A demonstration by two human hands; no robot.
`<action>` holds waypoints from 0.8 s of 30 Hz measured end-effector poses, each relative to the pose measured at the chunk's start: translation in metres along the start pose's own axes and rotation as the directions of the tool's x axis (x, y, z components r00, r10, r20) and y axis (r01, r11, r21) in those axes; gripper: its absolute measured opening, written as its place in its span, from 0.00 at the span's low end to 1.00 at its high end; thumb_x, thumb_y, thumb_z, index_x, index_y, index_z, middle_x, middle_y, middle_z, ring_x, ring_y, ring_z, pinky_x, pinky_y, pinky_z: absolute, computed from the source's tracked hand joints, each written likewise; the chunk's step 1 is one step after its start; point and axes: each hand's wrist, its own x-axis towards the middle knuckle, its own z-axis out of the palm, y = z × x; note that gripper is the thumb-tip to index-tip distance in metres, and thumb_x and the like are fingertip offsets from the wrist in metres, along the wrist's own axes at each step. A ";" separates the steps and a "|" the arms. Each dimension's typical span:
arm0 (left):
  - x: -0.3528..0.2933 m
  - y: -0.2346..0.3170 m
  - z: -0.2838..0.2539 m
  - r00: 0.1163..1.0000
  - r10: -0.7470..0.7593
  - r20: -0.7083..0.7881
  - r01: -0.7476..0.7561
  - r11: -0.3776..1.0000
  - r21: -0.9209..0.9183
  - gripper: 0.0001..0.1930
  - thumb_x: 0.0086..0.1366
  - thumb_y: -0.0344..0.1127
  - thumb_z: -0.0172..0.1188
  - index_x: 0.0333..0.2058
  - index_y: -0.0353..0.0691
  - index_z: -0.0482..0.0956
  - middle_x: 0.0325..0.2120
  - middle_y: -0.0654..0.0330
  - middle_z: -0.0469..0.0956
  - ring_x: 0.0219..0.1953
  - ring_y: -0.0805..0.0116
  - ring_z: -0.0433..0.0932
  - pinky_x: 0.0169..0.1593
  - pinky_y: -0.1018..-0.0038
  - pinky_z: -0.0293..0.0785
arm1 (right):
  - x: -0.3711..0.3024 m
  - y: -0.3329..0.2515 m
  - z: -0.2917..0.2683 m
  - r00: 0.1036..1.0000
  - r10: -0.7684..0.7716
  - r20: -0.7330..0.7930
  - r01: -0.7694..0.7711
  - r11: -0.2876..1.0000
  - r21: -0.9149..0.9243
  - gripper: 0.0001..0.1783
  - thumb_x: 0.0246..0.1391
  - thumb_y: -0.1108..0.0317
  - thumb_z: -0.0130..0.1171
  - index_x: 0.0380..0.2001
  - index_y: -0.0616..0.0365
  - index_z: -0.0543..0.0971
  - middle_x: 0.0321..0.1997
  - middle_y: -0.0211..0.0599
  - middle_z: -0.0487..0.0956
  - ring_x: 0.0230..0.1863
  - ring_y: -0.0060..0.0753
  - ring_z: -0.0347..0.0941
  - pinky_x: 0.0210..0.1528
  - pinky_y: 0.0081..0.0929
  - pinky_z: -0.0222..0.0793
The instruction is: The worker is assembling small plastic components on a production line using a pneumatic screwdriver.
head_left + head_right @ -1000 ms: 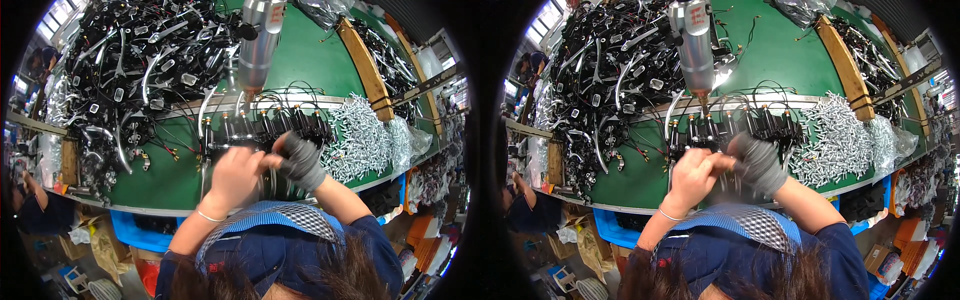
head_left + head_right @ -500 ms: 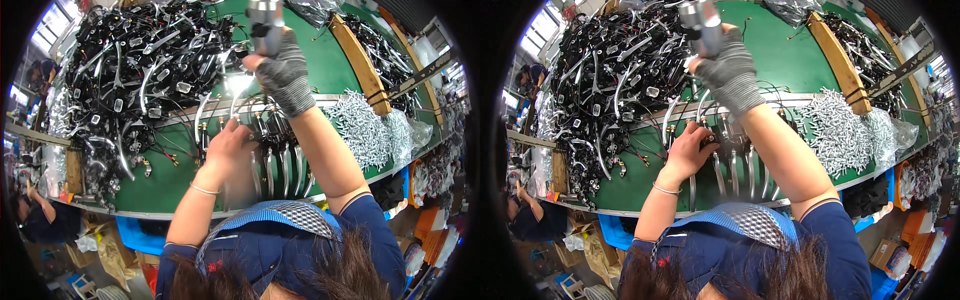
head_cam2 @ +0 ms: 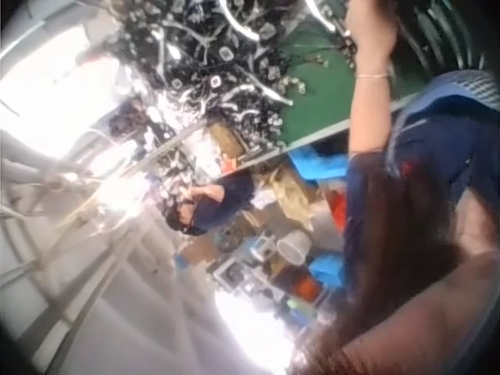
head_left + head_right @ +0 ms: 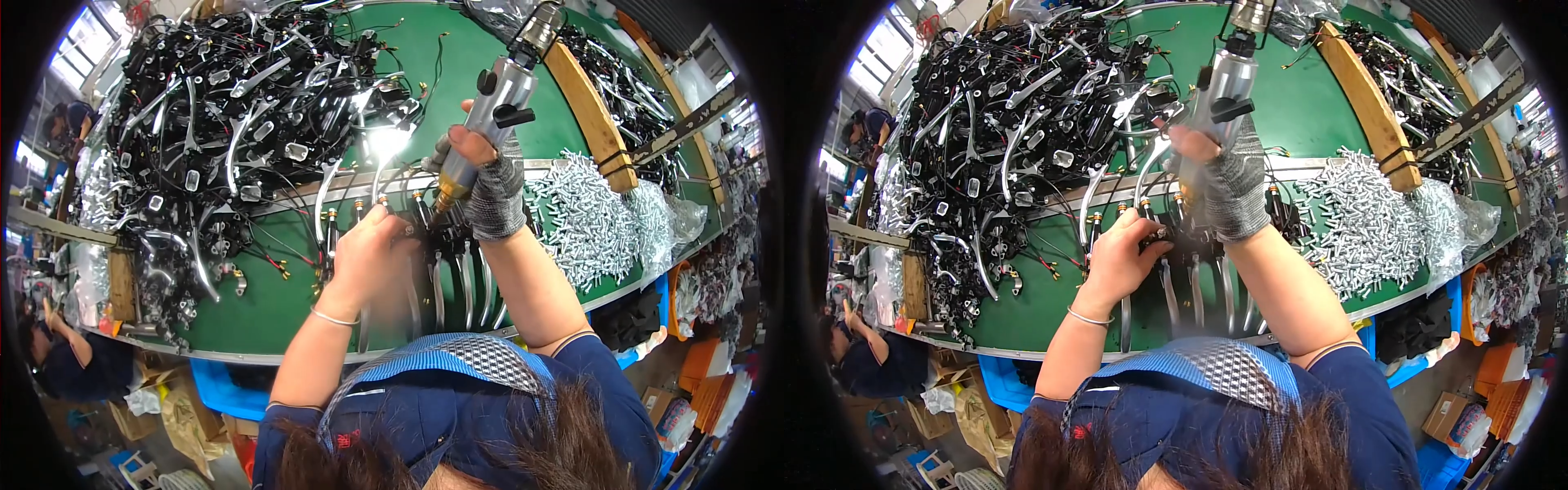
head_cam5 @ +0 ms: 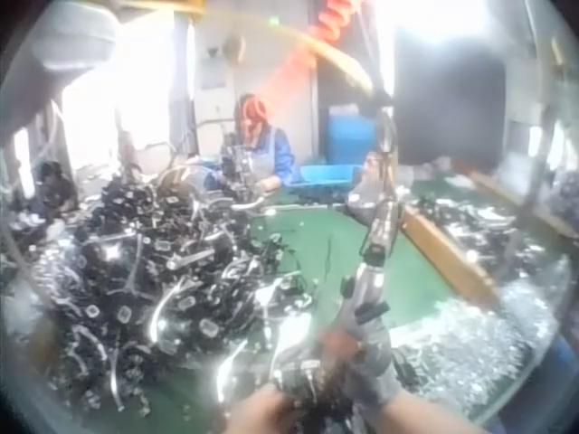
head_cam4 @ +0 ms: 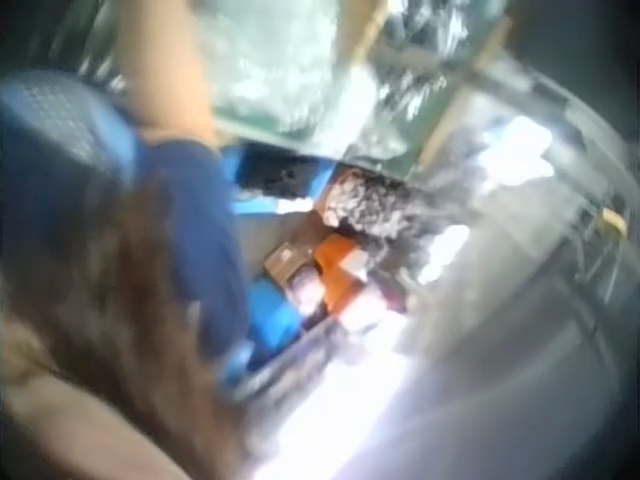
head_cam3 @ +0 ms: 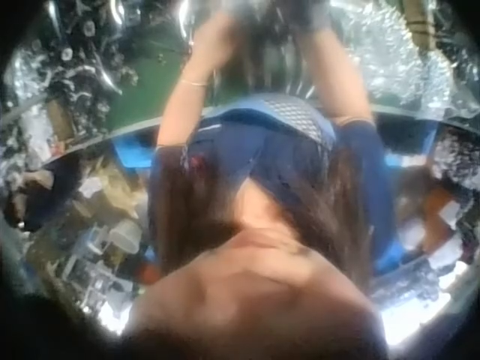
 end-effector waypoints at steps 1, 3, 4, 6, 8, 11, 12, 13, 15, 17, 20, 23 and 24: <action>0.001 -0.001 0.000 1.000 0.022 -0.005 -0.022 1.000 -0.007 0.12 0.46 0.32 0.66 0.29 0.37 0.75 0.24 0.58 0.68 0.23 0.61 0.71 0.28 0.71 0.68 | 0.002 0.001 -0.001 1.000 0.001 0.001 -0.001 1.000 -0.001 0.30 0.40 0.65 0.63 0.46 0.60 0.62 0.24 0.37 0.71 0.24 0.32 0.71 0.28 0.30 0.73; 0.001 -0.002 0.000 0.999 0.043 -0.005 -0.043 0.999 -0.017 0.12 0.46 0.31 0.66 0.29 0.37 0.75 0.24 0.58 0.68 0.23 0.61 0.71 0.28 0.72 0.68 | 0.004 0.002 -0.002 1.000 0.003 0.008 -0.003 1.000 -0.015 0.30 0.40 0.64 0.63 0.45 0.60 0.63 0.24 0.37 0.71 0.24 0.32 0.71 0.28 0.30 0.73; 0.001 -0.002 0.000 0.999 0.033 0.007 -0.033 0.999 -0.041 0.12 0.46 0.31 0.66 0.29 0.36 0.75 0.24 0.57 0.68 0.23 0.61 0.71 0.28 0.72 0.69 | 0.004 0.003 -0.003 1.000 0.004 0.012 -0.004 1.000 -0.022 0.30 0.40 0.64 0.63 0.45 0.60 0.63 0.24 0.37 0.71 0.24 0.32 0.71 0.28 0.31 0.73; 0.002 -0.002 0.000 0.999 0.013 0.033 -0.010 0.996 -0.087 0.12 0.46 0.30 0.66 0.29 0.36 0.74 0.24 0.57 0.68 0.23 0.62 0.71 0.28 0.72 0.69 | 0.003 0.007 -0.005 1.000 0.007 0.009 -0.007 1.000 -0.015 0.29 0.40 0.64 0.63 0.45 0.60 0.63 0.24 0.37 0.71 0.24 0.32 0.71 0.28 0.31 0.73; 0.003 -0.003 0.001 0.999 0.004 0.034 -0.001 0.996 -0.089 0.12 0.46 0.30 0.66 0.29 0.35 0.74 0.24 0.57 0.68 0.24 0.62 0.72 0.29 0.72 0.69 | 0.003 0.012 -0.006 1.000 0.010 0.012 -0.010 1.000 0.005 0.28 0.40 0.64 0.62 0.45 0.59 0.63 0.24 0.37 0.71 0.24 0.32 0.71 0.28 0.31 0.72; 0.002 -0.003 0.003 0.999 -0.007 0.035 0.011 0.996 -0.094 0.12 0.46 0.29 0.65 0.29 0.35 0.74 0.24 0.57 0.68 0.24 0.62 0.72 0.29 0.72 0.69 | 0.004 0.018 -0.009 0.999 -0.011 0.049 0.011 1.000 -0.012 0.28 0.41 0.64 0.62 0.45 0.58 0.63 0.24 0.37 0.71 0.24 0.32 0.71 0.28 0.31 0.72; 0.002 -0.002 0.001 0.999 -0.016 0.046 0.020 0.995 -0.100 0.11 0.46 0.29 0.65 0.29 0.35 0.74 0.24 0.57 0.69 0.24 0.62 0.72 0.30 0.72 0.69 | 0.004 0.018 -0.009 0.997 -0.021 0.068 0.022 1.000 -0.021 0.27 0.42 0.64 0.61 0.45 0.58 0.63 0.24 0.37 0.71 0.24 0.32 0.71 0.28 0.31 0.72; 0.003 -0.001 0.000 0.998 -0.024 0.057 0.030 0.994 -0.106 0.11 0.47 0.30 0.65 0.29 0.35 0.74 0.24 0.57 0.69 0.24 0.62 0.72 0.30 0.72 0.69 | 0.005 0.017 -0.009 0.997 -0.020 0.072 0.021 1.000 -0.020 0.27 0.42 0.64 0.61 0.45 0.58 0.63 0.24 0.37 0.71 0.24 0.32 0.71 0.28 0.31 0.72; 0.003 0.001 -0.002 0.997 -0.035 0.065 0.043 0.993 -0.111 0.11 0.47 0.30 0.65 0.29 0.35 0.74 0.24 0.57 0.69 0.25 0.61 0.72 0.30 0.72 0.70 | 0.006 0.012 -0.010 0.998 -0.020 0.067 0.015 0.998 0.064 0.28 0.39 0.64 0.64 0.44 0.57 0.64 0.28 0.34 0.71 0.26 0.29 0.70 0.27 0.27 0.72; 0.006 0.001 -0.002 0.994 -0.047 0.095 0.054 0.996 -0.076 0.11 0.47 0.30 0.65 0.29 0.35 0.74 0.24 0.57 0.69 0.25 0.61 0.73 0.31 0.71 0.70 | 0.006 0.008 -0.005 0.998 -0.016 0.064 0.009 0.994 0.107 0.29 0.38 0.64 0.66 0.43 0.57 0.65 0.30 0.33 0.71 0.27 0.27 0.70 0.27 0.25 0.71; 0.003 0.000 -0.001 0.992 -0.061 0.113 0.068 0.996 -0.057 0.11 0.48 0.31 0.64 0.29 0.35 0.74 0.24 0.57 0.69 0.26 0.60 0.73 0.31 0.71 0.70 | 0.002 0.003 0.013 0.997 -0.059 0.053 0.051 0.990 0.133 0.31 0.38 0.65 0.65 0.46 0.57 0.64 0.33 0.35 0.72 0.29 0.27 0.71 0.27 0.26 0.72; 0.001 -0.003 0.000 0.991 -0.080 0.106 0.085 0.995 -0.050 0.11 0.48 0.32 0.64 0.29 0.35 0.74 0.24 0.57 0.69 0.26 0.60 0.73 0.31 0.71 0.70 | -0.001 0.013 0.017 0.997 -0.025 0.068 0.020 0.997 0.079 0.28 0.41 0.64 0.62 0.46 0.58 0.63 0.26 0.35 0.71 0.25 0.30 0.71 0.27 0.29 0.71; 0.002 -0.003 0.002 0.992 -0.073 0.100 0.079 0.995 -0.057 0.11 0.48 0.32 0.64 0.28 0.35 0.74 0.24 0.57 0.69 0.26 0.60 0.73 0.31 0.70 0.70 | -0.001 0.016 0.017 0.997 -0.009 0.076 0.005 0.999 0.050 0.27 0.43 0.63 0.61 0.45 0.59 0.63 0.22 0.35 0.71 0.23 0.31 0.71 0.28 0.30 0.71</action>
